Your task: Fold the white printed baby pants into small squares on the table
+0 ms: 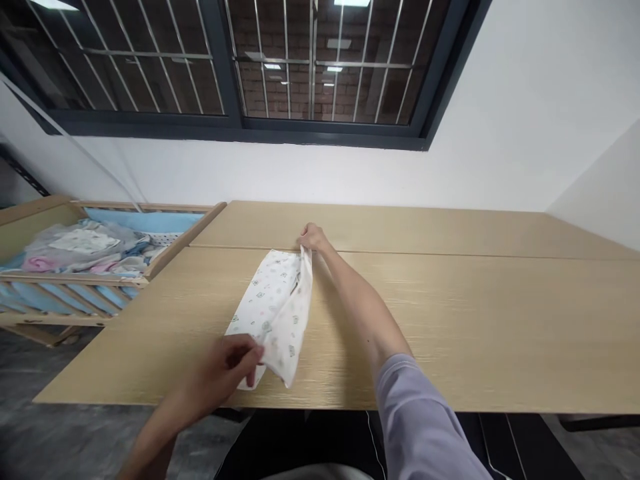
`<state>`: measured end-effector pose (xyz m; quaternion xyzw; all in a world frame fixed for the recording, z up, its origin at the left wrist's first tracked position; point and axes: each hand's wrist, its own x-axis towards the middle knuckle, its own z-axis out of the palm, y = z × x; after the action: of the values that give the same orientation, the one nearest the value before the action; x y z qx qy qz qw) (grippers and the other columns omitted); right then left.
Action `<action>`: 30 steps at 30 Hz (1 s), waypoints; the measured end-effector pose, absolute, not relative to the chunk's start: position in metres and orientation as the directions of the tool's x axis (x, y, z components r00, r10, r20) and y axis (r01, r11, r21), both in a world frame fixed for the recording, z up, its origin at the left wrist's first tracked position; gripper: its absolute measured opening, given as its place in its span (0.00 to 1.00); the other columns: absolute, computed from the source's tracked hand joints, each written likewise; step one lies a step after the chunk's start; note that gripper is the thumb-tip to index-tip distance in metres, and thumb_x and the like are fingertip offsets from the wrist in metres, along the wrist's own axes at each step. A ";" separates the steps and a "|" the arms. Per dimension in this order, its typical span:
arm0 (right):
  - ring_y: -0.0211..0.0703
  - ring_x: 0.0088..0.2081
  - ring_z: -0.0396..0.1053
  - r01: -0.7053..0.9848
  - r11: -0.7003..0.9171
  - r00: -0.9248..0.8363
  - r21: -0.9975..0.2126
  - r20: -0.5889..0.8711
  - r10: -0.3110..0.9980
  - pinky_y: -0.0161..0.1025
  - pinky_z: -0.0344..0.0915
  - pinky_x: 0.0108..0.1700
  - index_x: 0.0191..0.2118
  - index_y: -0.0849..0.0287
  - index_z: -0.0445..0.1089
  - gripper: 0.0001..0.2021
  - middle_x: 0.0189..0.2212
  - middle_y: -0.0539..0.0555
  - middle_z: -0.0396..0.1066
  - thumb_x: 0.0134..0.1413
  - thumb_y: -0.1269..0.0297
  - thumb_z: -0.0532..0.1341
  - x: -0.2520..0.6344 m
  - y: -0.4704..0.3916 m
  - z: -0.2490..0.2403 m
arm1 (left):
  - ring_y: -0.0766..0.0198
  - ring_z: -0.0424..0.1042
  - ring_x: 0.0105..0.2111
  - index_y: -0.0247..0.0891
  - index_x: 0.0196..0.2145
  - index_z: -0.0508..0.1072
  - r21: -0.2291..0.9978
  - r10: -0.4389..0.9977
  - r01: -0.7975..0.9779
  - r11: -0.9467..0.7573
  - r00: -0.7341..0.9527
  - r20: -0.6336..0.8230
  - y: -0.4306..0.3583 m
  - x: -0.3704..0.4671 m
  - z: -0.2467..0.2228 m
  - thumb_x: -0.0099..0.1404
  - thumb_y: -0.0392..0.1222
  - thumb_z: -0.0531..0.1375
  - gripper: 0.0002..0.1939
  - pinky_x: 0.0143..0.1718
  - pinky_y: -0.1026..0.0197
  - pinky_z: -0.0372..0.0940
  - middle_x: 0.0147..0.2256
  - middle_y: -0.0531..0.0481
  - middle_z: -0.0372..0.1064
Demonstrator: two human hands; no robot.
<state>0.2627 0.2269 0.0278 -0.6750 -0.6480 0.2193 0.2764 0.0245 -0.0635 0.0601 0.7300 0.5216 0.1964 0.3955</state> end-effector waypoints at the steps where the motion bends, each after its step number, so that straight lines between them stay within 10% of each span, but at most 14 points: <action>1: 0.36 0.32 0.68 0.751 0.007 0.057 -0.660 0.075 0.996 0.30 0.61 0.31 0.44 0.61 0.69 0.17 0.36 0.51 0.74 0.46 0.69 0.67 0.250 0.230 0.027 | 0.64 0.63 0.22 0.41 0.20 0.68 0.787 0.937 0.610 -0.089 0.319 -0.141 -0.067 0.011 0.056 0.66 0.57 0.51 0.23 0.26 0.61 0.55 0.20 0.53 0.68; 17: 0.54 0.45 0.72 0.826 0.047 -0.012 -0.562 0.066 0.998 0.43 0.68 0.43 0.48 0.59 0.67 0.16 0.47 0.62 0.73 0.54 0.65 0.64 0.149 0.238 0.006 | 0.55 0.73 0.28 0.42 0.22 0.67 0.523 0.976 0.845 0.112 0.005 -0.216 -0.087 -0.050 0.008 0.67 0.56 0.47 0.22 0.31 0.57 0.59 0.24 0.48 0.74; 21: 0.58 0.53 0.70 0.838 0.248 -0.166 -0.486 0.207 0.964 0.50 0.64 0.55 0.55 0.59 0.65 0.18 0.52 0.64 0.72 0.65 0.55 0.57 0.152 0.211 0.019 | 0.48 0.78 0.34 0.46 0.38 0.74 0.324 0.977 0.934 0.152 -0.191 0.091 -0.106 -0.040 0.005 0.69 0.55 0.49 0.17 0.32 0.53 0.63 0.36 0.46 0.80; 25: 0.57 0.66 0.58 0.606 0.723 -0.654 -0.332 0.310 0.690 0.53 0.54 0.66 0.66 0.59 0.58 0.29 0.66 0.64 0.59 0.69 0.46 0.52 0.153 0.138 0.024 | 0.51 0.76 0.51 0.44 0.57 0.69 0.156 0.820 0.940 -0.305 0.175 0.545 -0.128 -0.018 -0.016 0.69 0.51 0.54 0.21 0.48 0.53 0.66 0.54 0.42 0.76; 30: 0.49 0.74 0.40 0.226 0.919 -0.932 -0.324 0.204 0.301 0.50 0.44 0.72 0.74 0.56 0.45 0.34 0.73 0.60 0.43 0.70 0.47 0.52 0.156 0.036 0.004 | 0.45 0.67 0.62 0.36 0.72 0.50 -0.065 0.727 0.914 -0.399 0.359 0.585 -0.140 -0.001 -0.052 0.67 0.49 0.56 0.40 0.55 0.51 0.62 0.64 0.36 0.64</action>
<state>0.1556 0.0357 0.0043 -0.1358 -0.9713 0.1493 0.1258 -0.0013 -0.1397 -0.0518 0.8010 0.5123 0.2409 -0.1946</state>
